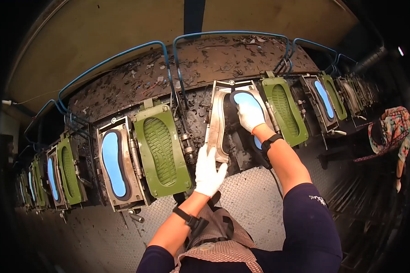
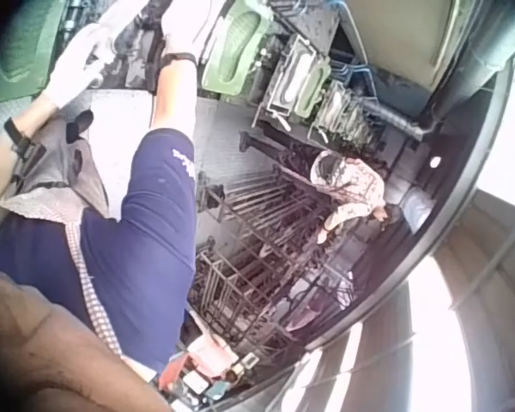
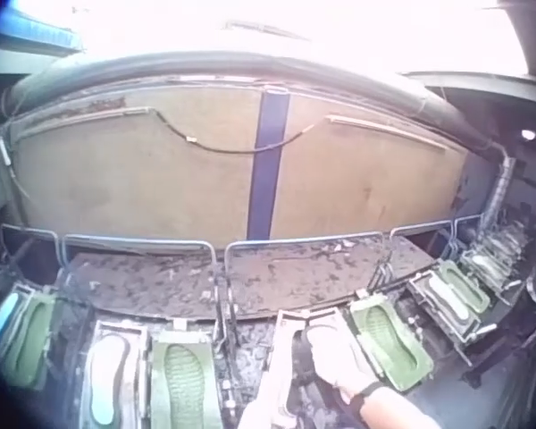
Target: Operate a sole-molding machine to shape and set shoe outsoles.
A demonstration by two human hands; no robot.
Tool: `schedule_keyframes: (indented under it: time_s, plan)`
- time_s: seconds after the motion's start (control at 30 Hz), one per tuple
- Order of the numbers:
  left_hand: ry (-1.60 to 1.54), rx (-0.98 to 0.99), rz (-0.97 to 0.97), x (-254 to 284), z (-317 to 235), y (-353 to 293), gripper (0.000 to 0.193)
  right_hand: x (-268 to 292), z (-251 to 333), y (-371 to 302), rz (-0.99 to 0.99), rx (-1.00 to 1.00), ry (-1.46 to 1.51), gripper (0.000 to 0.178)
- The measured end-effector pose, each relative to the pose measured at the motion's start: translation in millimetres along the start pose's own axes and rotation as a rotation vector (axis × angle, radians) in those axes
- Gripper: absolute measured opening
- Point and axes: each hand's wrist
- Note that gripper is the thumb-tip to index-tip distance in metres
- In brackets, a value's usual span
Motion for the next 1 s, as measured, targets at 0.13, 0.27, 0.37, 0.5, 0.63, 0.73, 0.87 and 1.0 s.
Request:
schedule_keyframes:
  time_s: [0.13, 0.27, 0.37, 0.5, 0.63, 0.73, 0.87, 1.0]
  plan:
    - [-0.051, 0.591, 0.080, -17.3, 12.0, 28.6, 0.082, 1.3, -6.2, -5.9, -0.108, -0.036, 0.226, 0.030]
    - [-0.127, 0.730, 0.144, -45.0, -33.9, 25.9, 0.087, 13.2, -19.5, -7.9, -0.078, -0.058, 0.282, 0.032]
    - [-0.300, 0.720, 0.425, -108.4, -84.9, 14.4, 0.100, 29.5, -37.5, -2.2, 0.129, -0.052, 0.227, 0.035]
    - [-0.718, 0.652, 0.274, -119.6, -41.9, 25.0, 0.120, 132.6, -8.9, 19.2, -0.050, 0.221, 0.464, 0.035]
    - [-0.293, 0.757, 0.141, -147.0, -76.8, 37.1, 0.129, 129.5, -43.7, 3.1, -0.513, 0.266, 0.481, 0.037]
    - [-0.340, 0.713, 0.148, -158.5, -88.0, 36.5, 0.130, 30.0, -54.8, -31.9, -0.094, 0.093, 0.068, 0.063]
    - [0.199, -0.035, -0.136, -158.5, -91.8, 53.9, 0.099, 9.5, -79.5, -40.1, 0.017, 0.018, 0.486, 0.056]
    - [-0.063, -0.372, -0.025, -154.4, -64.8, 71.5, 0.056, 28.2, -97.6, -135.2, 0.200, -0.134, 1.365, 0.051]
Point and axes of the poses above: each hand's wrist, its own y-axis towards the middle knuckle, its own x-axis out of the back of the hand, z = x × y, and after that the axes turned 2 degrees about -y, right-handed
